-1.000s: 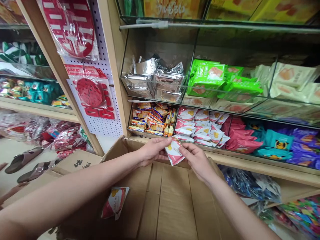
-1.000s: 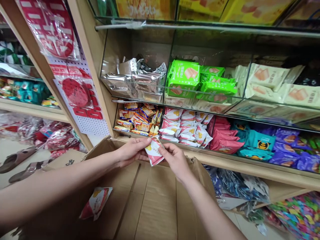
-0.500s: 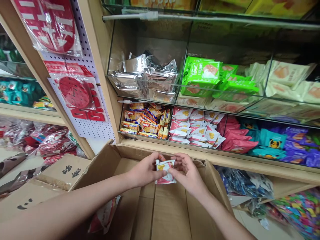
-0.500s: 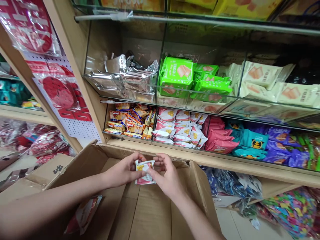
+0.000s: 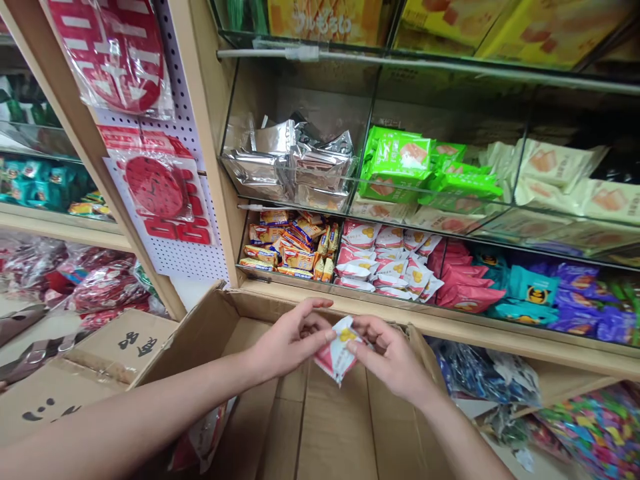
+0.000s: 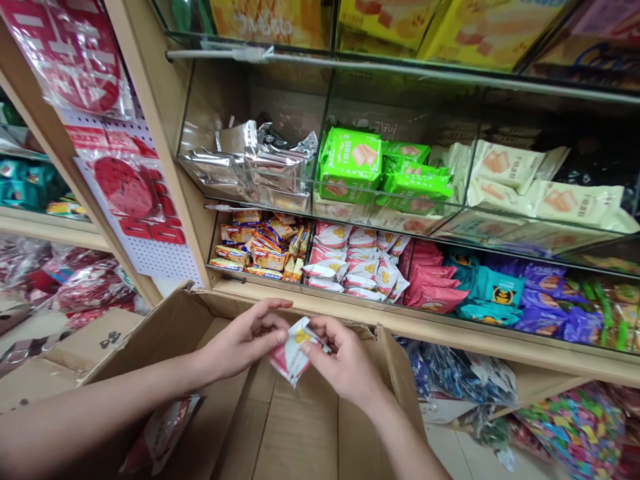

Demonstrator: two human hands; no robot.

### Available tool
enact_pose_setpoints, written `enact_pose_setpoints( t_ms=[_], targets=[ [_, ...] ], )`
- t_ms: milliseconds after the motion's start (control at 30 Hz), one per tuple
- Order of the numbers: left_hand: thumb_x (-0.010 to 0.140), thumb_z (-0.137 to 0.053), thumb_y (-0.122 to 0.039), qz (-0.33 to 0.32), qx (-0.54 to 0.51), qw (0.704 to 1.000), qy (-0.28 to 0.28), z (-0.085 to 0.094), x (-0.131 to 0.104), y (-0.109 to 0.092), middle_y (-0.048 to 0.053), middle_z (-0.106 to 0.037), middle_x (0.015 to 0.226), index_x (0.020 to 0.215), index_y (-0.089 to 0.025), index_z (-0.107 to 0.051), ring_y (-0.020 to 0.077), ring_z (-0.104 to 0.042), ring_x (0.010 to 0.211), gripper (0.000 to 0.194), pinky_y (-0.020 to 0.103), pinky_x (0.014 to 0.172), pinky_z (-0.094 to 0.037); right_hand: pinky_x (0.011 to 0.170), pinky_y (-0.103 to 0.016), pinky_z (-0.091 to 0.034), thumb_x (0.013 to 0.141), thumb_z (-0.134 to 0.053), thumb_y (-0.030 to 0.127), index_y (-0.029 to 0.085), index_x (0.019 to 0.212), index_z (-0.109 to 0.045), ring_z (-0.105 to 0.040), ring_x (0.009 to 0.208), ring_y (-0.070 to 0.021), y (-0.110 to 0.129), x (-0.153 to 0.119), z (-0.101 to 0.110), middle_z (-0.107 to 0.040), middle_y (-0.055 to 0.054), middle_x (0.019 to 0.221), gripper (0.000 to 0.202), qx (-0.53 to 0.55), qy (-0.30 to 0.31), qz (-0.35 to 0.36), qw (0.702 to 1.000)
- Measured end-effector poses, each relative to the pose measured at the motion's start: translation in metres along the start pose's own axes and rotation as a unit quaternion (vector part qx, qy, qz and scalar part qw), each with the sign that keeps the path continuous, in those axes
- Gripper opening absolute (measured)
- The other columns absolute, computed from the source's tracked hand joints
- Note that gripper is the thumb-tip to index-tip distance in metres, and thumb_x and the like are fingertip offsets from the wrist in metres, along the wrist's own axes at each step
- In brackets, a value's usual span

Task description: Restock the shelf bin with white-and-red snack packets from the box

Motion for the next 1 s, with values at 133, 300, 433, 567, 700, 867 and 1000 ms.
enact_pose_setpoints(
  t_ms=[133, 300, 433, 567, 700, 867, 1000],
  targets=[
    [0.081, -0.045, -0.036, -0.004, -0.007, 0.998, -0.060, 0.012, 0.004, -0.002, 0.004, -0.058, 0.083, 0.108, -0.016, -0.039, 0.0121, -0.057, 0.071, 0.034, 0.027, 0.067, -0.044, 0.055, -0.025, -0.048, 0.067, -0.064, 0.034, 0.021, 0.086, -0.054, -0.056, 0.064, -0.0122, 0.020, 0.020, 0.045, -0.061, 0.000, 0.078, 0.025, 0.082, -0.185, 0.029, 0.979],
    [0.074, -0.055, -0.028, 0.045, -0.033, 0.998, -0.029, 0.011, 0.004, 0.014, 0.001, -0.056, 0.076, 0.096, -0.013, -0.043, 0.0103, -0.055, 0.064, 0.029, 0.028, 0.067, -0.043, 0.057, -0.029, -0.050, 0.057, -0.068, 0.031, 0.020, 0.084, -0.049, -0.057, 0.067, -0.0136, 0.025, 0.068, 0.088, -0.059, -0.002, 0.083, 0.035, 0.092, -0.288, 0.035, 0.953],
    [0.074, -0.052, -0.024, 0.056, -0.014, 0.998, 0.002, 0.004, 0.001, 0.019, 0.001, -0.054, 0.074, 0.094, -0.013, -0.044, 0.0104, -0.054, 0.064, 0.024, 0.029, 0.066, -0.043, 0.051, -0.031, -0.048, 0.064, -0.059, 0.032, 0.019, 0.093, -0.045, -0.057, 0.060, -0.0157, 0.013, 0.093, 0.107, -0.058, -0.008, 0.091, 0.034, -0.070, -0.361, 0.023, 0.930],
    [0.075, -0.050, -0.024, 0.060, 0.006, 0.998, 0.030, 0.002, -0.002, 0.023, 0.002, -0.053, 0.075, 0.096, -0.013, -0.043, 0.0104, -0.053, 0.066, 0.024, 0.029, 0.066, -0.044, 0.063, -0.035, -0.047, 0.072, -0.052, 0.032, 0.017, 0.103, -0.044, -0.060, 0.074, -0.0223, 0.015, 0.094, 0.112, -0.060, -0.012, 0.095, 0.035, -0.252, -0.424, 0.027, 0.870],
    [0.076, -0.050, -0.027, 0.060, 0.009, 0.997, 0.052, 0.000, -0.003, 0.029, 0.002, -0.054, 0.074, 0.095, -0.013, -0.044, 0.0102, -0.052, 0.065, 0.024, 0.028, 0.064, -0.043, 0.072, -0.037, -0.044, 0.075, -0.050, 0.032, 0.016, 0.102, -0.046, -0.059, 0.084, -0.0270, 0.031, 0.093, 0.101, -0.064, -0.013, 0.090, 0.031, -0.412, -0.395, -0.035, 0.820],
    [0.074, -0.052, -0.028, 0.082, 0.025, 0.993, 0.085, -0.005, -0.005, 0.034, 0.002, -0.054, 0.073, 0.091, -0.013, -0.046, 0.0097, -0.050, 0.063, 0.023, 0.025, 0.063, -0.042, 0.063, -0.040, -0.045, 0.081, -0.043, 0.035, 0.011, 0.095, -0.051, -0.061, 0.077, -0.0315, 0.046, 0.099, 0.093, -0.064, -0.019, 0.079, 0.028, -0.615, -0.332, -0.118, 0.706],
    [0.074, -0.051, -0.027, 0.100, 0.099, 0.982, 0.127, -0.007, -0.008, 0.036, 0.002, -0.057, 0.074, 0.089, -0.014, -0.050, 0.0098, -0.051, 0.064, 0.020, 0.022, 0.061, -0.042, 0.061, -0.036, -0.045, 0.083, -0.040, 0.024, 0.009, 0.090, -0.054, -0.063, 0.073, -0.0290, 0.048, 0.107, 0.093, -0.063, -0.019, 0.077, 0.022, -0.694, -0.285, -0.089, 0.655]
  ],
)
Point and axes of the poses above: each hand's wrist, its own x-axis towards the middle knuckle, its own z-axis out of the back of the hand, y = z × x, the point moved 3 cm from there along x, towards the middle knuckle
